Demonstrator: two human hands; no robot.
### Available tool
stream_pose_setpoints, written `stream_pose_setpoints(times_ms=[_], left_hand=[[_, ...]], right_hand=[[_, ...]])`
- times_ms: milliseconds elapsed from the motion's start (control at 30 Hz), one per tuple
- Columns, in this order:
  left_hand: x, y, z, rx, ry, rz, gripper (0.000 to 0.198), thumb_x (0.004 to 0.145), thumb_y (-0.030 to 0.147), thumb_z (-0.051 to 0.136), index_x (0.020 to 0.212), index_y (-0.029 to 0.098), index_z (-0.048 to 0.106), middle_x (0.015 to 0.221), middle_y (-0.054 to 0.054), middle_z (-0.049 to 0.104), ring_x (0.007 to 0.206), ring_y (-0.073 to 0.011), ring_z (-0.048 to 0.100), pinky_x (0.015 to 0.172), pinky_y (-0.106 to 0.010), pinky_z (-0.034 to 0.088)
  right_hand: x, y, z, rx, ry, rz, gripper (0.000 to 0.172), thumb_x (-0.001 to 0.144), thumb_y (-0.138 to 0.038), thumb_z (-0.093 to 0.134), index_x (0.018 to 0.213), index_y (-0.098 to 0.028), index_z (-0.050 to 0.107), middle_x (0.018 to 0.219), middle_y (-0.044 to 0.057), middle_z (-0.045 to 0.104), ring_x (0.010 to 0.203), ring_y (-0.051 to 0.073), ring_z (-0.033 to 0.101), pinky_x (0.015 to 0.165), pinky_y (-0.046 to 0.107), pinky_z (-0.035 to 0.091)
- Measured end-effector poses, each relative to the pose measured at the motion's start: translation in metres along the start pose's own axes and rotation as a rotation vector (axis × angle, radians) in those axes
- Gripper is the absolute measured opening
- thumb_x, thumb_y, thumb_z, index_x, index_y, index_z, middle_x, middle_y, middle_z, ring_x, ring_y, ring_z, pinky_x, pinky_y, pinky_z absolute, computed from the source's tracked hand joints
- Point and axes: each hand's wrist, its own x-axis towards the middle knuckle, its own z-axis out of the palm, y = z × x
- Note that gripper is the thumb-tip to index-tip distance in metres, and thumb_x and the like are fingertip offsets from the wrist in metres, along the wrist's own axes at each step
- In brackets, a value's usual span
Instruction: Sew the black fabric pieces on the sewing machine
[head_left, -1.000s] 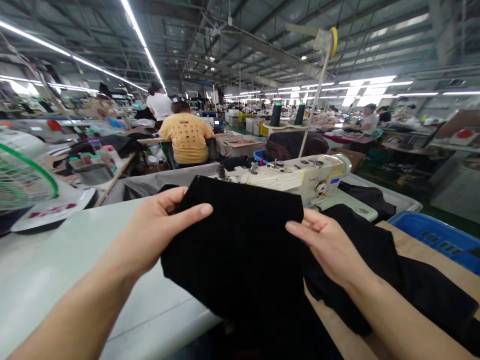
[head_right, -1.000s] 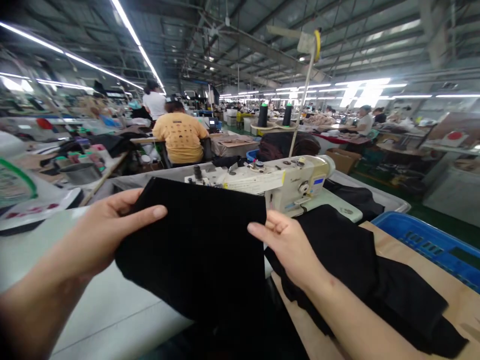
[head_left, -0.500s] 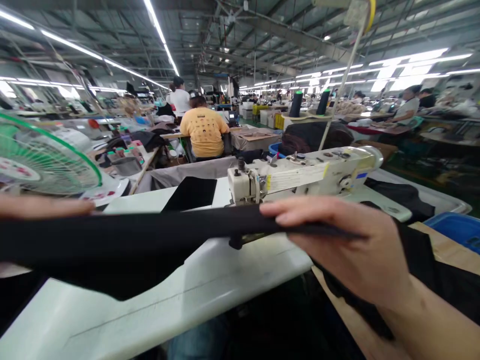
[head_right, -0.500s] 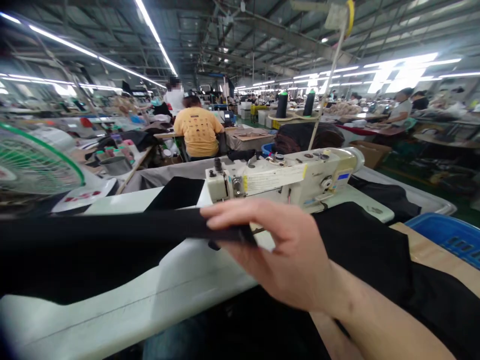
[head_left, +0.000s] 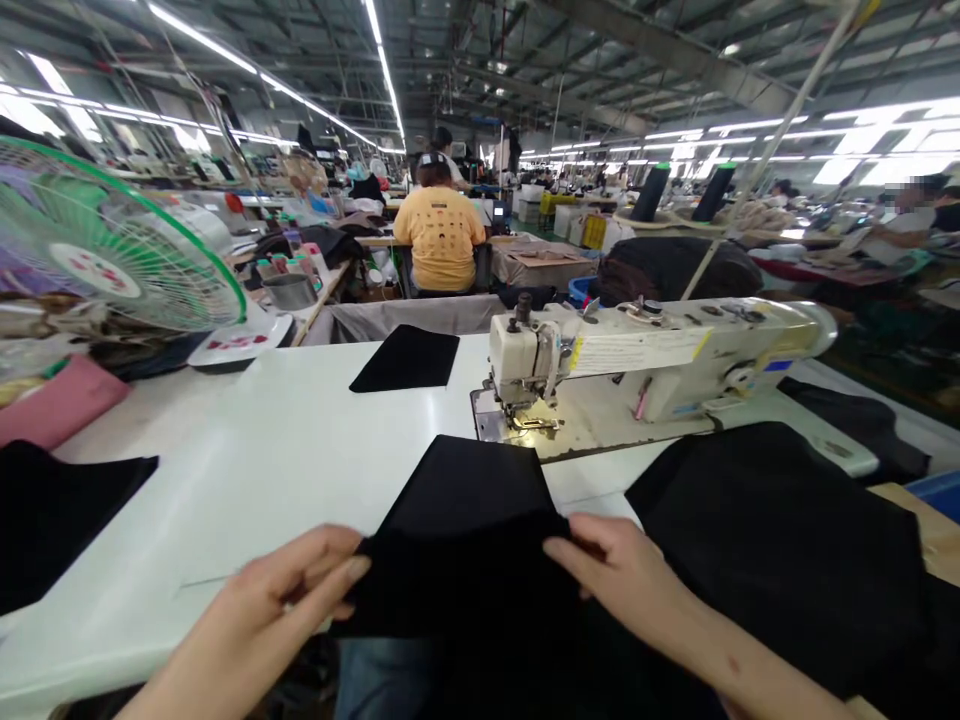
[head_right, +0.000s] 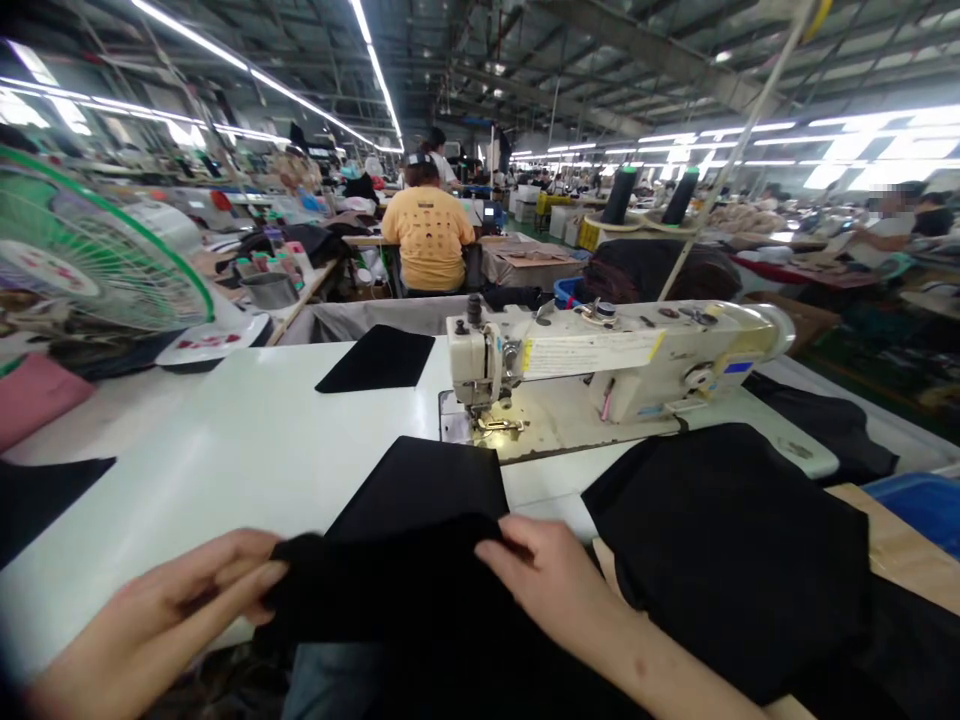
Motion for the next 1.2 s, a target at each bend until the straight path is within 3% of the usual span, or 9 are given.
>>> stream_pose_setpoints(times_ms=[100,200,300,400,633,733,833,967,1200], left_hand=[[0.053,-0.002,0.017,0.27,-0.132,0.092,0.034,0.082,0.058,0.056,0.079,0.025,0.065,0.061,0.0,0.062,0.056,-0.0205,0.06,0.056,-0.03,0.051],[0.106,-0.004,0.042,0.547,-0.092,0.222,0.024,0.09,0.04,0.047,0.083,0.023,0.062,0.081,-0.004,0.067,0.077,-0.0231,0.064,0.075,-0.035,0.05],[0.142,-0.01,0.063,0.655,-0.076,0.234,0.012,0.084,0.027,0.054,0.085,0.02,0.063,0.101,-0.011,0.066,0.091,-0.026,0.063,0.085,-0.038,0.048],[0.157,-0.016,0.072,0.67,-0.088,0.211,0.007,0.078,0.019,0.058,0.083,0.02,0.062,0.095,-0.01,0.064,0.089,-0.0265,0.063,0.081,-0.037,0.048],[0.137,-0.016,0.074,0.549,-0.074,0.27,0.006,0.081,0.019,0.05,0.078,0.021,0.054,0.081,-0.006,0.062,0.081,-0.0231,0.061,0.078,-0.035,0.048],[0.116,-0.014,0.068,0.268,-0.021,0.233,0.011,0.082,0.032,0.055,0.084,0.021,0.058,0.08,-0.003,0.063,0.077,-0.0204,0.062,0.076,-0.033,0.051],[0.094,-0.007,0.056,-0.166,-0.031,0.125,0.021,0.074,0.037,0.071,0.086,0.021,0.066,0.099,-0.005,0.071,0.09,-0.0219,0.066,0.086,-0.035,0.052],[0.073,0.006,0.04,-0.451,-0.082,0.056,0.017,0.07,0.03,0.08,0.083,0.021,0.075,0.133,-0.008,0.065,0.119,-0.0275,0.062,0.106,-0.039,0.044],[0.062,0.021,0.031,-0.442,-0.023,0.167,0.009,0.07,0.026,0.079,0.078,0.024,0.079,0.124,-0.007,0.066,0.115,-0.0255,0.063,0.102,-0.034,0.048]], right_hand=[[0.045,0.019,0.014,-0.167,0.203,-0.083,0.03,0.091,-0.037,0.061,0.065,-0.022,0.062,0.08,0.002,0.067,0.075,0.019,0.065,0.07,0.029,0.051],[0.077,0.037,0.026,-0.232,0.319,-0.104,0.016,0.087,-0.03,0.065,0.074,-0.021,0.067,0.106,0.008,0.067,0.099,0.026,0.064,0.089,0.038,0.051],[0.09,0.046,0.033,-0.243,0.342,-0.099,0.01,0.087,-0.026,0.065,0.079,-0.02,0.069,0.104,0.011,0.067,0.101,0.03,0.063,0.091,0.045,0.05],[0.092,0.047,0.034,-0.243,0.338,-0.137,0.011,0.088,-0.023,0.061,0.087,-0.02,0.071,0.101,0.011,0.068,0.1,0.03,0.062,0.093,0.046,0.05],[0.093,0.052,0.032,-0.102,0.382,-0.164,0.022,0.09,-0.024,0.056,0.095,-0.019,0.077,0.11,0.014,0.071,0.107,0.031,0.062,0.104,0.051,0.044],[0.096,0.054,0.029,0.044,0.406,-0.123,0.022,0.088,-0.028,0.058,0.091,-0.02,0.078,0.108,0.012,0.075,0.106,0.029,0.066,0.103,0.048,0.047],[0.094,0.047,0.019,0.2,0.403,-0.084,0.025,0.083,-0.04,0.064,0.086,-0.02,0.078,0.101,0.01,0.078,0.098,0.027,0.07,0.094,0.043,0.054],[0.076,0.03,0.003,0.411,0.401,-0.015,0.032,0.072,-0.049,0.077,0.08,-0.018,0.077,0.106,0.011,0.077,0.101,0.029,0.07,0.092,0.04,0.054],[0.044,0.014,-0.006,0.367,0.474,-0.072,0.033,0.072,-0.049,0.078,0.092,-0.023,0.081,0.116,0.01,0.071,0.101,0.027,0.069,0.088,0.036,0.057]])
